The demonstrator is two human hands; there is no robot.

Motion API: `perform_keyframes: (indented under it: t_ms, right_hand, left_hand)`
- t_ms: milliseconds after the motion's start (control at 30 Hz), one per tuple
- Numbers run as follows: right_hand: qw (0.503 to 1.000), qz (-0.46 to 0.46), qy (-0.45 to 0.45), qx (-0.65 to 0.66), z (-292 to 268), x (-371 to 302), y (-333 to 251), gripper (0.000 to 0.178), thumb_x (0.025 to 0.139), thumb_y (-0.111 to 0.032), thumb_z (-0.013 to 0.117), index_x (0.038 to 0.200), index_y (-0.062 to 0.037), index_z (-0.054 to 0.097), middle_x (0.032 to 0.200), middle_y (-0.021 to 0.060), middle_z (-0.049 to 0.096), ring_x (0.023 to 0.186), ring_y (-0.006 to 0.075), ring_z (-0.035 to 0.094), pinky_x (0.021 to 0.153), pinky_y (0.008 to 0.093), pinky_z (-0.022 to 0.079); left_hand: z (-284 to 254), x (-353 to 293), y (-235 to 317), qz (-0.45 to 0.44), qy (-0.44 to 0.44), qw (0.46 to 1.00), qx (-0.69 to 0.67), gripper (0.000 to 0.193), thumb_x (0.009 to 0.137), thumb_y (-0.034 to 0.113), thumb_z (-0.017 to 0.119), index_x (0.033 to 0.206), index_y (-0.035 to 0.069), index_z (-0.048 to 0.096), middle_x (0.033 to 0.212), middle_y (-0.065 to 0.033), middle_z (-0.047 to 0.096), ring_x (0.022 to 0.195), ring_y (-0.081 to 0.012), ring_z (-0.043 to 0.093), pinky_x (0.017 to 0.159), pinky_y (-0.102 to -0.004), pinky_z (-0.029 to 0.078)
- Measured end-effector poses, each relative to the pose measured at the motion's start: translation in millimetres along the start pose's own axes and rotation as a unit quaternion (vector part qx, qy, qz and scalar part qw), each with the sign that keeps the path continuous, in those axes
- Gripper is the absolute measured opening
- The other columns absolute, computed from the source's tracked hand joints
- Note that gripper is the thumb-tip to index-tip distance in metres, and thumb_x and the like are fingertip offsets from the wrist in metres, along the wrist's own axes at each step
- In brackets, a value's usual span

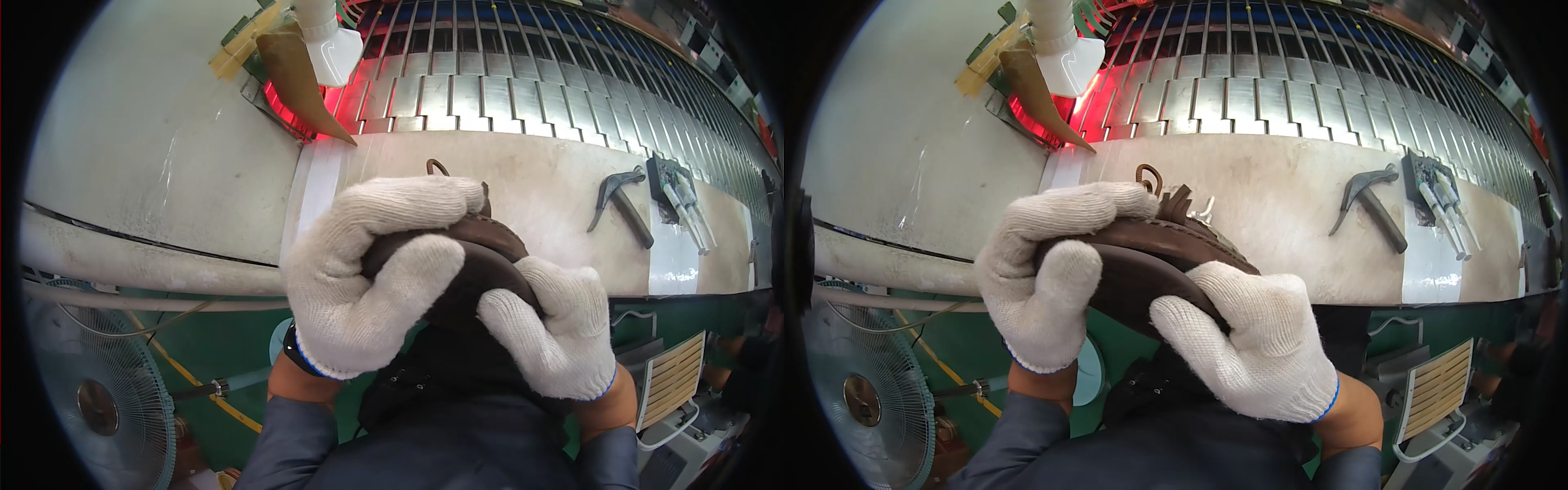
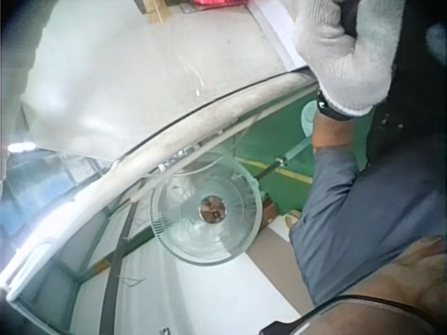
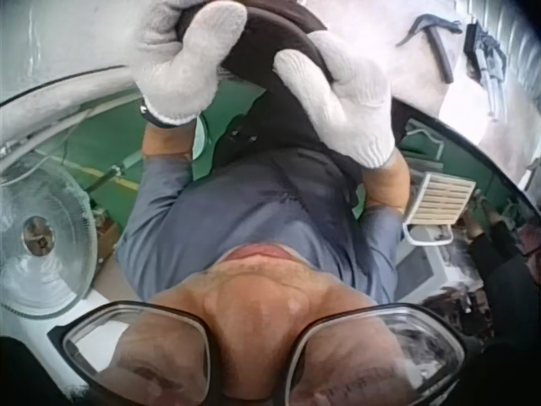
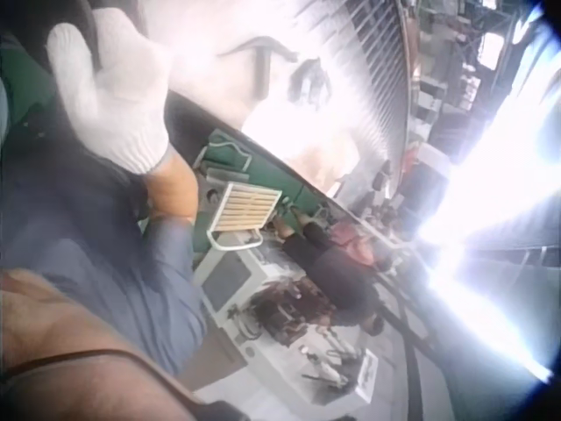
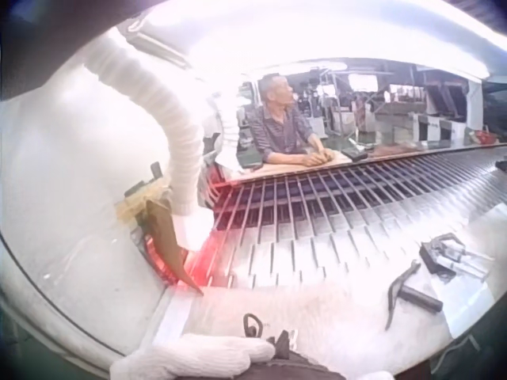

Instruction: The person attaches a sole to a shoe upper by hand, hammers the shoe with a hammer, and places it onto a conveyor belt. The person then walks across the room to touch a phone on a chair before returning to the workstation.

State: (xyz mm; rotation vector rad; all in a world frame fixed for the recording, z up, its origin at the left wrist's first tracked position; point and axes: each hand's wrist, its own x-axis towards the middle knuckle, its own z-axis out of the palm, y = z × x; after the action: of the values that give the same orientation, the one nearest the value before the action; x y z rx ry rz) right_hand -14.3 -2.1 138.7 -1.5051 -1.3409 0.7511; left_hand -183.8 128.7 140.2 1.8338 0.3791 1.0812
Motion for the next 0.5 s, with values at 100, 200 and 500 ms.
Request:
perform_keyframes:
  t_ms: [100,200,500]
  right_hand:
    - [1.000,0.002,-0.012,0.006,2.5,6.3,-0.1,0.021,0.097,-0.016,0.081,0.106,0.0034,0.078,0.087,0.0211,0.077,0.075,0.0263,0.079,0.070,0.0360,0.061]
    - [0.999,-0.011,0.025,0.041,7.0,5.9,11.9,0.021,0.096,-0.016,0.083,0.104,0.0026,0.078,0.090,0.0191,0.078,0.076,0.0271,0.080,0.070,0.0356,0.062]
    - [0.997,-0.062,0.041,-0.006,13.3,10.6,21.3,0.017,0.095,-0.015,0.084,0.101,-0.0009,0.078,0.088,0.0162,0.078,0.076,0.0311,0.079,0.068,0.0368,0.061]
  left_hand:
    - [-0.4,-1.3,-1.8,-0.039,0.050,0.998,-0.025,0.026,0.103,0.016,0.064,0.114,-0.007,0.068,0.118,-0.0291,0.077,0.111,-0.0333,0.077,0.102,-0.0459,0.062]
    - [-12.3,-2.5,-4.2,-0.067,0.061,0.995,-0.031,0.023,0.103,0.009,0.061,0.117,-0.007,0.071,0.118,-0.0256,0.078,0.110,-0.0292,0.077,0.101,-0.0419,0.061]
    - [-23.5,-10.6,-17.0,-0.013,0.030,0.997,0.063,0.059,0.099,0.048,0.080,0.115,-0.007,0.070,0.118,-0.0277,0.077,0.108,-0.0343,0.077,0.100,-0.0451,0.061]
